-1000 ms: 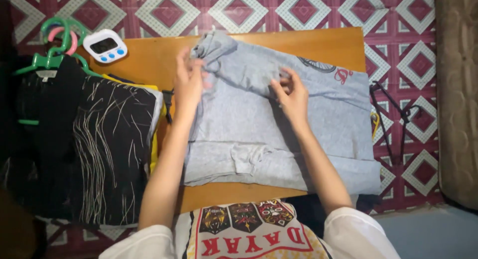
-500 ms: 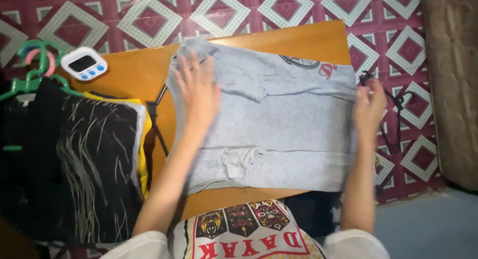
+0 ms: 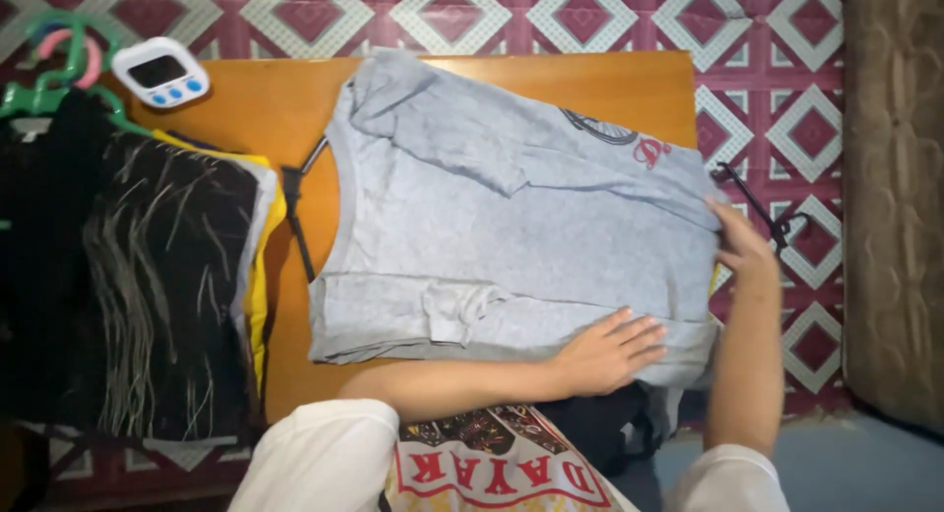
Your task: Folding t-shirts and putting them on hangers.
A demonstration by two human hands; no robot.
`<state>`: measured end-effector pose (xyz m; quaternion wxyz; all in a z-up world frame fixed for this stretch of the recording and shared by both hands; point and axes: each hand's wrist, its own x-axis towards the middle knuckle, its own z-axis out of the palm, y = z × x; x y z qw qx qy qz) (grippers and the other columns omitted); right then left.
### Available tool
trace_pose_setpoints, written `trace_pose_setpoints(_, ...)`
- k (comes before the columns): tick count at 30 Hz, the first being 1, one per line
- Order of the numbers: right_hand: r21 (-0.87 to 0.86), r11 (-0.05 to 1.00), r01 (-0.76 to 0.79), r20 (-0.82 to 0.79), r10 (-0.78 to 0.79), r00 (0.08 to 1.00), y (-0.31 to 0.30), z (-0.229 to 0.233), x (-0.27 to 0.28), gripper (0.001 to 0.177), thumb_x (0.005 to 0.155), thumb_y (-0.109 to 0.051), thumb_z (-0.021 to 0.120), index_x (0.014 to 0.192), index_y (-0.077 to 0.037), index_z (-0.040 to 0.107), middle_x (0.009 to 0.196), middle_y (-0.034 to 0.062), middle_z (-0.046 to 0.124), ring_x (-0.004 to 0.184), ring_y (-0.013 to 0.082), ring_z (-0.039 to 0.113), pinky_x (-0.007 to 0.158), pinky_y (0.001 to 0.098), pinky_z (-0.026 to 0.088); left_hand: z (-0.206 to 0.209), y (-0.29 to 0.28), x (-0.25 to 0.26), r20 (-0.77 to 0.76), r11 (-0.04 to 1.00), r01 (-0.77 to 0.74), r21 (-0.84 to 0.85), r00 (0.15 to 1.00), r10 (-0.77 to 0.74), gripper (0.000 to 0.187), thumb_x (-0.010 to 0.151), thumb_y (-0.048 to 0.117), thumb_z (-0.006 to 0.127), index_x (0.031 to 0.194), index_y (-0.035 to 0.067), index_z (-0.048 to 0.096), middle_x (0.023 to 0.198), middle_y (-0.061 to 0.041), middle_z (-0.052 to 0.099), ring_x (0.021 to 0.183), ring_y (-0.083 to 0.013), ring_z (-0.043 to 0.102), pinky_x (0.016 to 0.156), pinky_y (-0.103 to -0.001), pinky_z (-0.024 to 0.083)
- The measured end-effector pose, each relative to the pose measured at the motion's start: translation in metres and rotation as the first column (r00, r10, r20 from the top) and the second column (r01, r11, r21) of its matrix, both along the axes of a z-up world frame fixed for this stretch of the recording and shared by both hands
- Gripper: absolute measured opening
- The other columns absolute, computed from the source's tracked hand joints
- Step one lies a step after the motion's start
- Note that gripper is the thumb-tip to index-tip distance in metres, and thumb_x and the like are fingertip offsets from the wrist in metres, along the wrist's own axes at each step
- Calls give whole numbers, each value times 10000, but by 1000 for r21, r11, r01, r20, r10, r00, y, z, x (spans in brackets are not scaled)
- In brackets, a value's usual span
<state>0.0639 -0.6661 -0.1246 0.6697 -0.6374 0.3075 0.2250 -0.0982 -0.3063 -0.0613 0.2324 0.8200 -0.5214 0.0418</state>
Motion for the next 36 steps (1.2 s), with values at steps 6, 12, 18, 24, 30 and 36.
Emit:
trace_pose_setpoints(6, 16, 996, 90, 66, -91, 994, 15, 76, -5, 627, 864, -409, 750, 1393, -116, 588, 1372, 17, 654, 1233, 200, 619, 1005, 449, 504, 22, -7, -6, -222, 994, 46, -95, 973, -67, 661, 944, 430, 609, 1550, 240, 424, 1634, -147, 374, 1548, -334, 335, 1290, -567, 224)
trace_pose_setpoints(12, -726, 678, 112, 304, 171, 937, 1, 163, -8, 327, 1015, -203, 817, 1240, -15, 671, 1122, 53, 709, 918, 140, 642, 758, 303, 497, 66, 24, -12, -439, 918, -40, -395, 886, -150, 682, 978, 345, 581, 1617, 284, 349, 1708, -201, 292, 1594, -396, 317, 1325, -594, 238)
trace_pose_setpoints(18, -562, 826, -40, 522, 391, 758, 152, 276, 45, 359, 989, -66, 788, 1292, -6, 604, 1162, 68, 699, 1070, 165, 700, 925, 291, 590, 65, 161, -9, -681, 704, -335, -626, 676, -283, 758, 1029, 47, 558, 1687, 262, 250, 1807, -173, 84, 1676, -395, 166, 1372, -494, 232)
trace_pose_setpoints(24, -148, 908, -393, 632, 392, 668, 351, 244, 119, 282, 1128, -385, 558, 1339, -210, 490, 1232, 82, 715, 1044, 186, 732, 910, 299, 610, 36, 256, -35, -939, 433, -845, -314, 344, -11, 833, 968, 46, 453, 1684, 87, 30, 1738, -185, 219, 1418, -317, 374, 1178, -397, 250)
trace_pose_setpoints(30, -966, 169, -194, 169, 986, 18, 359, 147, 75, 559, 1028, -429, 602, 1513, -163, 520, 1615, 154, 461, 1522, 412, 364, 1237, 566, 224, 30, 246, -10, -956, 265, -920, -287, 293, -16, 861, 934, 104, 671, 1605, 43, 135, 1523, -218, 430, 1355, -232, 494, 1097, -318, 416)
trace_pose_setpoints(36, -988, 117, 102, 155, 794, 588, 313, 114, -16, 632, 1022, -414, 625, 1558, -114, 476, 1645, 185, 391, 1503, 413, 353, 1209, 559, 279, -1, 284, 114, -836, 323, -887, -330, 434, 335, 552, 947, 30, 673, 1470, 24, 498, 1427, -234, 632, 1372, -306, 577, 1141, -386, 429)
